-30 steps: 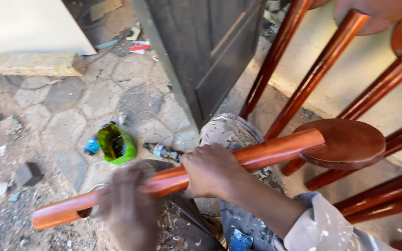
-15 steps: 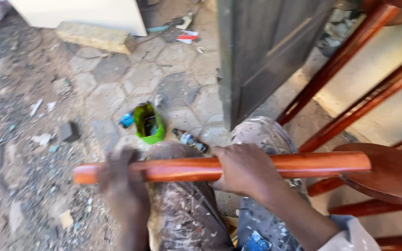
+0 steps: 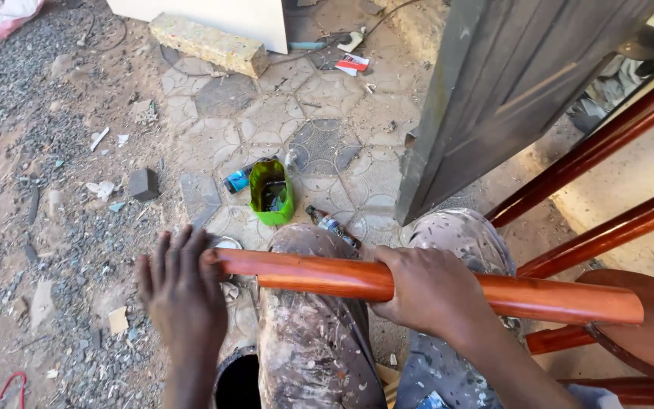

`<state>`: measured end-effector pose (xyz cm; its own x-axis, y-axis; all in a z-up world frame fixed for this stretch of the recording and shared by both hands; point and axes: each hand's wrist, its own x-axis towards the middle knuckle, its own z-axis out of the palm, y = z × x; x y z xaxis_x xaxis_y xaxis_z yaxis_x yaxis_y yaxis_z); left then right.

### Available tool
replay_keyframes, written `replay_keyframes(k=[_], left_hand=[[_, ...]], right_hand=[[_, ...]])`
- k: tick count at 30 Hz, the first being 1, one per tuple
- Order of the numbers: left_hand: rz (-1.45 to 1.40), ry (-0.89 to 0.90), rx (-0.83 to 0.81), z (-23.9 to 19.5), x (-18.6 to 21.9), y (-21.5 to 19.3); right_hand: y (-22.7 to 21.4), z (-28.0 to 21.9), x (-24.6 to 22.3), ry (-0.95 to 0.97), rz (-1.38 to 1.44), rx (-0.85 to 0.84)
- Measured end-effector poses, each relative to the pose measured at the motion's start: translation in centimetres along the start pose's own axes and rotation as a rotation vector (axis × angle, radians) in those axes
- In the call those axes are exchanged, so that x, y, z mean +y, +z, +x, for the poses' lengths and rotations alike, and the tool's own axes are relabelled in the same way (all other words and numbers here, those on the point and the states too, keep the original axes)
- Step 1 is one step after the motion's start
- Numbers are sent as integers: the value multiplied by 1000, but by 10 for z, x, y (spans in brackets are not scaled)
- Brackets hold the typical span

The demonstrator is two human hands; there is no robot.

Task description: Sanding a wooden furniture leg and applying a dark stain using a cloth.

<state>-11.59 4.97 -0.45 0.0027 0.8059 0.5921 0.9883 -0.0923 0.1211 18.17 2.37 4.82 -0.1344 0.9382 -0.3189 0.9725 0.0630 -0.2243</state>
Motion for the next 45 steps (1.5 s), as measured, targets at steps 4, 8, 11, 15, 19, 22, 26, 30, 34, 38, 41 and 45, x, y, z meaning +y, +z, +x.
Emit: replay_keyframes(k=[4, 8, 11, 15, 19, 22, 26, 30, 34, 38, 41, 45], left_hand=[[-159, 65, -53, -23, 99, -13], [-442, 351, -144, -59, 135, -8], [-330, 267, -149, -43, 84, -7], [-104, -87, 15, -18, -25, -1], [-343, -224, 25, -3, -33, -29], [-783, -627, 17, -2, -24, -33], [-1219, -1002, 68, 3, -18, -34], [-1298, -1029, 18, 12, -11, -32], [-1323, -868, 99, 17, -4, -22], [-1473, -959, 105, 29, 12, -19], [-1379, -988, 91, 17, 8, -2], [-1077, -749, 76, 6, 1, 3]], right_hand=[[25, 3, 1, -62, -22, 68], [51, -4, 7, -156, -15, 373], [56, -7, 5, -159, -45, 448], [80, -11, 12, -133, -215, 526], [94, -23, 8, -166, -328, 665], [99, -30, 7, -213, -205, 666], [119, -30, 26, -275, -170, 712], [130, -29, 43, -172, -172, 754], [109, -12, 20, -57, -147, 501], [85, 30, -41, -334, -115, 371], [86, 58, -87, -528, -327, 670], [54, 64, -119, -759, 19, 338]])
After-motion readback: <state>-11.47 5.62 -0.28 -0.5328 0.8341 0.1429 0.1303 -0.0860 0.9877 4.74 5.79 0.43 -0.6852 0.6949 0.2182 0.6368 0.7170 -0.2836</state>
